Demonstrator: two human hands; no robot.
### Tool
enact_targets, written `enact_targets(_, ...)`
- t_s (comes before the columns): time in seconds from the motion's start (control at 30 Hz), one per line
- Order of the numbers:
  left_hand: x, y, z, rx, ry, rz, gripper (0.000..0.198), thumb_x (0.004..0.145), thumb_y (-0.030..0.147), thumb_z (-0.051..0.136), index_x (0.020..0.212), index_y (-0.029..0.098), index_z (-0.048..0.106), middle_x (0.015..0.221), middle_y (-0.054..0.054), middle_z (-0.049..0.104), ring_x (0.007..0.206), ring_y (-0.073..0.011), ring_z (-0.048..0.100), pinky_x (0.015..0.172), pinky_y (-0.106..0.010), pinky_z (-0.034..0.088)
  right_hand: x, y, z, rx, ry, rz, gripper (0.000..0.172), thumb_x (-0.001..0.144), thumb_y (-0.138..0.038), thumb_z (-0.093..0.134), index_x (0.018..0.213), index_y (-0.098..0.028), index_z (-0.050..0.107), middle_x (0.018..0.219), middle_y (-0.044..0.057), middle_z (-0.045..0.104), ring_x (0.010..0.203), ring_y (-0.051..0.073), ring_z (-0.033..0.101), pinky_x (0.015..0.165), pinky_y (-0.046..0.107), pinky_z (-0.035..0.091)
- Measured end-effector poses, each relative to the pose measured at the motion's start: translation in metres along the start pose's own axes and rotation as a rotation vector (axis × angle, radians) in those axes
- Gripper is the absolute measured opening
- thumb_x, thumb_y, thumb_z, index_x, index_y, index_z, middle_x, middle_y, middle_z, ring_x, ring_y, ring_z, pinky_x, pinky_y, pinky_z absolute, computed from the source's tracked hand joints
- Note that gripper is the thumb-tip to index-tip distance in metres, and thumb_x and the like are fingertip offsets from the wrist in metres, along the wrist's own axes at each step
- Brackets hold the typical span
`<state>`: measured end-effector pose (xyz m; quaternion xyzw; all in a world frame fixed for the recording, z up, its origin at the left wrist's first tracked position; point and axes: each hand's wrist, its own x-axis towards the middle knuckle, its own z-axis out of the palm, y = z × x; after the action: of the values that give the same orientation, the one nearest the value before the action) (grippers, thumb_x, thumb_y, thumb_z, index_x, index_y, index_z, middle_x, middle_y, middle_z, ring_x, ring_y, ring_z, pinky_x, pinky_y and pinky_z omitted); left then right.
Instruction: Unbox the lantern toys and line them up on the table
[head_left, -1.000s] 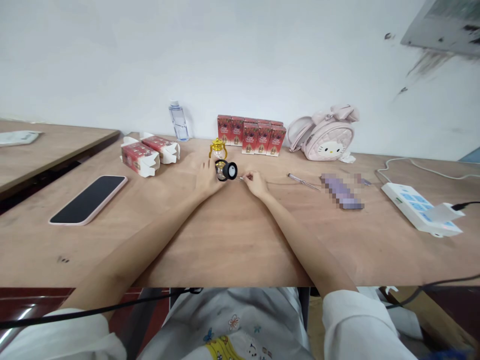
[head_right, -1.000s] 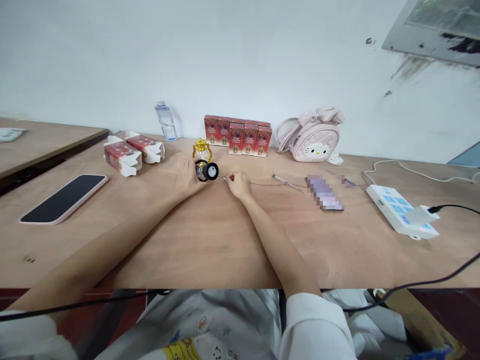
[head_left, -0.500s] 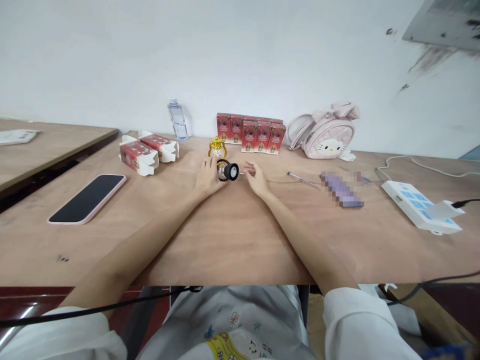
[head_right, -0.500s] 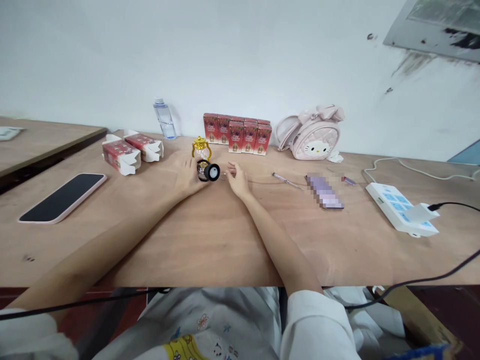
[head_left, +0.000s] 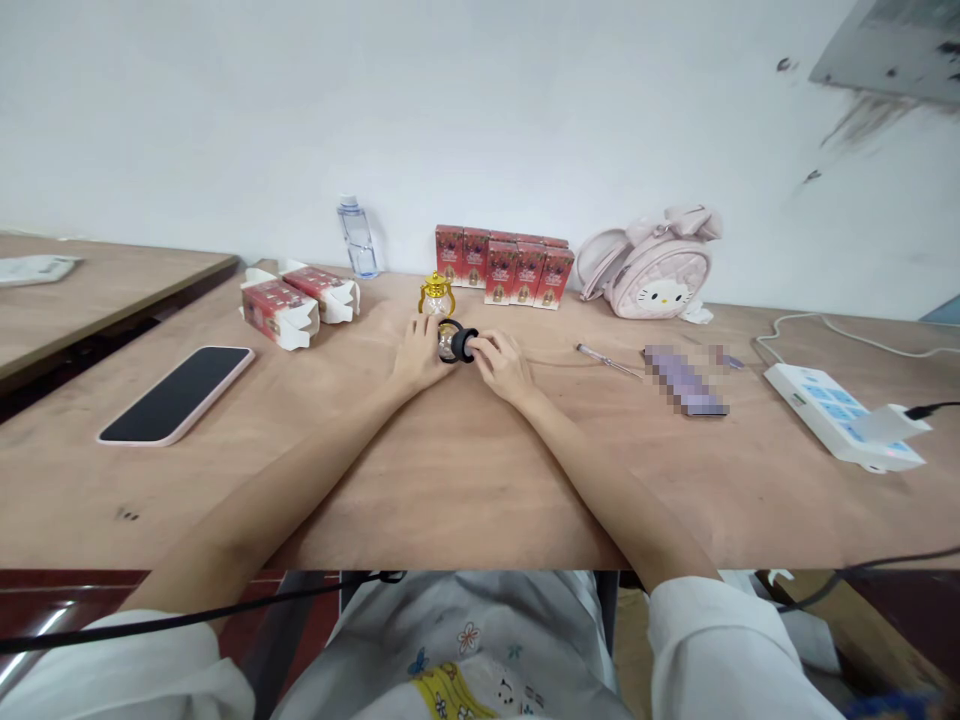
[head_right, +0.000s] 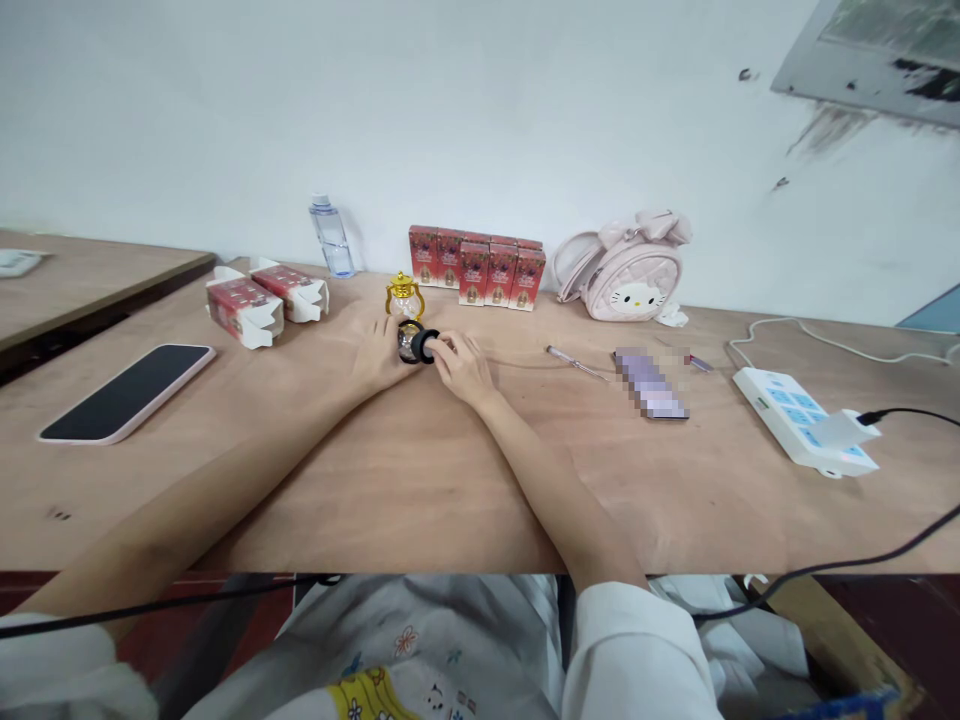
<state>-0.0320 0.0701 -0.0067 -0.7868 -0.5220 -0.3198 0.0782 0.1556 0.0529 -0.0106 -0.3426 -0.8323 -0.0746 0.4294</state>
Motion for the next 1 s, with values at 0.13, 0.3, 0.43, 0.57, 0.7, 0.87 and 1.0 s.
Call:
enact_targets(0.13, -0.0002, -0.0009, -0.0014, -0.016, -0.013, 0.030, 0.065, 0.070, 0.036, 0.067, 0.125, 0.012, 0.042, 0.120, -0.016, 0.052, 0.112, -0.0328, 0.047, 0.097, -0.043, 0.042, -0.0004, 0.0017, 0.0002, -0.008, -0.025, -0.016, 0.024, 0.093, -0.020, 0.041, 0.099, -0.022, 0.064, 0.099, 0.009, 0.059, 0.090, 0.020, 0.053, 0.085, 0.036, 0.043)
enact_targets(0.3, 0.0008, -0.0053, -0.0012, -0.141, 0.022, 0.132, 0.063, 0.070, 0.035, 0.062, 0.128, 0.019, 0.042, 0.123, -0.011, 0.054, 0.114, -0.0295, 0.051, 0.099, -0.042, 0.042, -0.0015, -0.0004, -0.0011, 0.034, 0.031, 0.022, 0.022, 0.093, -0.027, 0.042, 0.101, -0.023, 0.063, 0.109, 0.009, 0.057, 0.092, 0.019, 0.054, 0.088, 0.035, 0.045)
enact_targets(0.43, -0.0011, -0.0060, -0.0008, -0.243, 0.039, 0.155, 0.064, 0.069, 0.035, 0.062, 0.127, 0.018, 0.040, 0.118, -0.011, 0.058, 0.111, -0.0281, 0.056, 0.095, -0.041, 0.046, -0.0027, -0.0025, -0.0038, 0.105, 0.040, 0.019, 0.024, 0.094, -0.029, 0.040, 0.106, -0.022, 0.059, 0.109, 0.010, 0.054, 0.092, 0.018, 0.056, 0.085, 0.032, 0.048)
enact_targets(0.57, -0.0039, -0.0040, -0.0008, -0.243, 0.041, 0.057, 0.057, 0.068, 0.040, 0.064, 0.118, 0.022, 0.044, 0.106, -0.009, 0.063, 0.098, -0.0276, 0.062, 0.084, -0.042, 0.050, -0.0038, -0.0029, -0.0067, 0.157, 0.029, 0.058, 0.024, 0.093, -0.031, 0.040, 0.111, -0.022, 0.054, 0.109, 0.010, 0.052, 0.091, 0.018, 0.058, 0.084, 0.032, 0.049)
enact_targets(0.7, -0.0051, -0.0016, -0.0032, -0.180, 0.044, 0.069, 0.043, 0.071, 0.045, 0.060, 0.106, 0.023, 0.049, 0.099, -0.008, 0.065, 0.090, -0.0262, 0.064, 0.077, -0.038, 0.051, -0.0049, -0.0025, -0.0076, 0.208, 0.048, 0.065, 0.027, 0.093, -0.032, 0.040, 0.117, -0.021, 0.048, 0.107, 0.011, 0.051, 0.093, 0.019, 0.057, 0.082, 0.032, 0.050)
enact_targets(0.87, -0.0051, 0.0002, -0.0076, -0.186, 0.047, 0.143, 0.044, 0.072, 0.048, 0.058, 0.103, 0.017, 0.052, 0.090, -0.009, 0.067, 0.084, -0.0252, 0.065, 0.077, -0.037, 0.050, -0.0056, -0.0024, -0.0071, 0.224, 0.069, 0.061, 0.028, 0.094, -0.033, 0.038, 0.117, -0.020, 0.048, 0.103, 0.010, 0.053, 0.086, 0.018, 0.057, 0.077, 0.032, 0.051)
enact_targets(1.0, -0.0047, 0.0000, -0.0075, -0.196, 0.039, 0.135, 0.044, 0.071, 0.049, 0.058, 0.102, 0.018, 0.052, 0.089, -0.009, 0.067, 0.083, -0.0251, 0.065, 0.077, -0.037, 0.050, -0.0060, -0.0025, -0.0065, 0.214, 0.106, 0.055, 0.028, 0.094, -0.035, 0.038, 0.112, -0.019, 0.053, 0.099, 0.009, 0.054, 0.080, 0.016, 0.056, 0.074, 0.031, 0.051)
